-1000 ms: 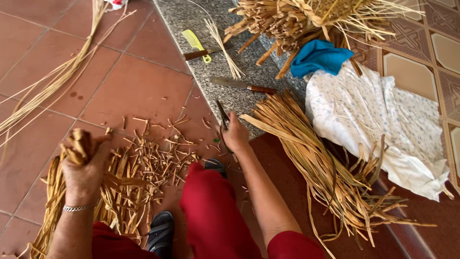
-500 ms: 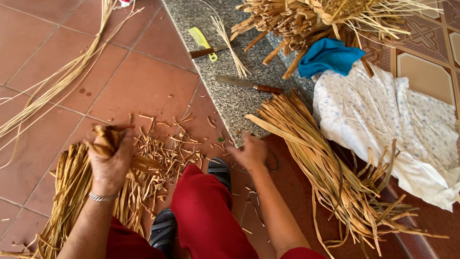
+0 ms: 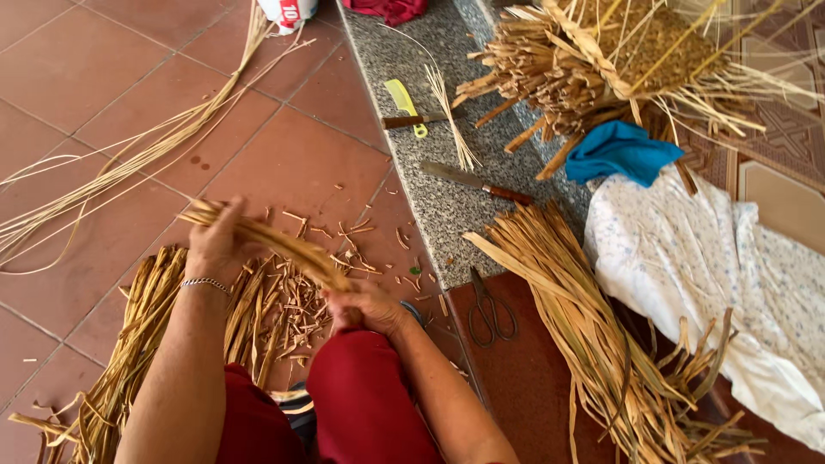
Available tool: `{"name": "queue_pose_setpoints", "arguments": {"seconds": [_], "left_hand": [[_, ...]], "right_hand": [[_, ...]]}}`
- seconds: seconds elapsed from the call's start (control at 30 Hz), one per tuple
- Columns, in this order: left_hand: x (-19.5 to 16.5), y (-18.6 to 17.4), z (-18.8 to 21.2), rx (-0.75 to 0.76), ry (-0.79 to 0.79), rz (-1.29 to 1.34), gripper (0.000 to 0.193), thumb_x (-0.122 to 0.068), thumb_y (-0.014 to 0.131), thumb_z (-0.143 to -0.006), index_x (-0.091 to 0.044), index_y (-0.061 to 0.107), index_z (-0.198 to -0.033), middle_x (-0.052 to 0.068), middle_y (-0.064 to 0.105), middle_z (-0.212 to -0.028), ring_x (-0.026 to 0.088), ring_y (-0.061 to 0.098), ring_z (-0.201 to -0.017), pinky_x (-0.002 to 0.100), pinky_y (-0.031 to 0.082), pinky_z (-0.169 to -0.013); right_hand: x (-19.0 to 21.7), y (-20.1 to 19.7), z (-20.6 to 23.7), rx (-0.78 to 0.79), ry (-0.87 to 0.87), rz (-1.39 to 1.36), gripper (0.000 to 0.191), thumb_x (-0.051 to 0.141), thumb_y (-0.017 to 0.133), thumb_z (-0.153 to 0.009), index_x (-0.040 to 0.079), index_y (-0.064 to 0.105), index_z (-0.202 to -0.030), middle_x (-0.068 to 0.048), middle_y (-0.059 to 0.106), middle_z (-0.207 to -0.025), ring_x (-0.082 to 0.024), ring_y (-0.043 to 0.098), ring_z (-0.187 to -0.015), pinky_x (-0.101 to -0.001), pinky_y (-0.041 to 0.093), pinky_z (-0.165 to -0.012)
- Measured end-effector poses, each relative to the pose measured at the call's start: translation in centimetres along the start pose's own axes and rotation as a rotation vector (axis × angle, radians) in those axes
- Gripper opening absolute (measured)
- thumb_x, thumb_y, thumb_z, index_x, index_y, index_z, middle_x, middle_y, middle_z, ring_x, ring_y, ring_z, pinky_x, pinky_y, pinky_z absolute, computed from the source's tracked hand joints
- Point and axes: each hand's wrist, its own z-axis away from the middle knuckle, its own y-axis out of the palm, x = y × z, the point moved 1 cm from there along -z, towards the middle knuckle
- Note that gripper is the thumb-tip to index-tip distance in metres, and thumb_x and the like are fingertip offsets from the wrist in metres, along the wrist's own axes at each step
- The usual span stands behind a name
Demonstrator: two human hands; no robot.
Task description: The person sits on a tiled floor and uses shears to trim dried palm leaves into smaller pieces. They repeatedly pick up leaves, cut them, and place the trimmed pieces onto a growing pile on the floor.
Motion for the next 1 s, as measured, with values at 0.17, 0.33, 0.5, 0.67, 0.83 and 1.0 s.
{"name": "queue_pose_setpoints", "arguments": {"seconds": [0.17, 0.33, 0.5, 0.67, 0.83, 1.0], "left_hand": [[1.0, -1.8, -1.9, 0.021, 0.236, -0.531, 0.074, -0.034, 0.085, -0.092, 0.010, 0.051, -0.140, 0.019, 0.066, -0.122, 0.026, 0.066, -0.110, 0.038, 0.056, -0.092], [2.3, -1.8, -2.7, 0.036, 0.285, -0.868, 0.063, -0.041, 0.083, -0.085, 0.002, 0.066, -0.127, 0.014, 0.077, -0.109, 0.020, 0.074, -0.093, 0.035, 0.059, -0.083], [-0.5, -1.7, -4.5, -0.010, 0.434, -0.637, 0.046, -0.035, 0.077, -0.089, -0.001, 0.071, -0.120, 0.016, 0.078, -0.101, 0.020, 0.075, -0.087, 0.034, 0.060, -0.082], [-0.9, -2.1, -4.7, -0.064, 0.466, -0.623, 0.044, -0.033, 0.072, -0.093, -0.001, 0.066, -0.123, 0.016, 0.077, -0.101, 0.022, 0.078, -0.081, 0.035, 0.060, -0.082], [1.7, -1.3, -3.7, -0.041, 0.569, -0.711, 0.038, -0.033, 0.074, -0.093, -0.005, 0.072, -0.119, 0.014, 0.079, -0.102, 0.022, 0.077, -0.091, 0.034, 0.060, -0.084], [3.3, 1.7, -1.0, 0.421, 0.771, -0.977, 0.073, -0.032, 0.092, -0.070, -0.008, 0.064, -0.132, 0.015, 0.070, -0.121, 0.030, 0.066, -0.112, 0.041, 0.052, -0.096]], "right_hand": [[11.0, 8.1, -3.3, -0.544, -0.163, -0.059, 0.014, 0.011, 0.060, -0.098, -0.001, 0.059, -0.105, -0.011, 0.065, -0.084, -0.015, 0.055, -0.058, -0.0346, 0.054, -0.055], [31.9, 16.5, 3.2, -0.494, -0.972, 0.412, 0.012, 0.007, 0.054, -0.094, 0.007, 0.061, -0.104, -0.010, 0.057, -0.078, -0.019, 0.057, -0.062, -0.0438, 0.056, -0.058], [25.0, 14.8, 3.0, -0.748, -1.353, 0.734, 0.021, 0.018, 0.051, -0.102, 0.008, 0.065, -0.114, -0.015, 0.060, -0.079, -0.022, 0.058, -0.062, -0.0420, 0.054, -0.056], [24.5, 15.6, 10.1, -1.228, -0.506, 1.268, 0.032, 0.030, 0.049, -0.109, 0.008, 0.069, -0.123, -0.020, 0.063, -0.079, -0.024, 0.060, -0.063, -0.0402, 0.052, -0.054], [15.3, 3.2, 3.6, -0.266, -0.418, 1.569, 0.020, 0.014, 0.057, -0.112, 0.007, 0.069, -0.126, -0.006, 0.075, -0.101, -0.006, 0.068, -0.084, -0.0274, 0.057, -0.068], [8.8, -2.4, 0.4, -0.406, 0.258, 1.661, 0.031, 0.013, 0.064, -0.100, 0.018, 0.070, -0.130, -0.014, 0.075, -0.097, -0.019, 0.063, -0.073, -0.0323, 0.052, -0.062]]}}
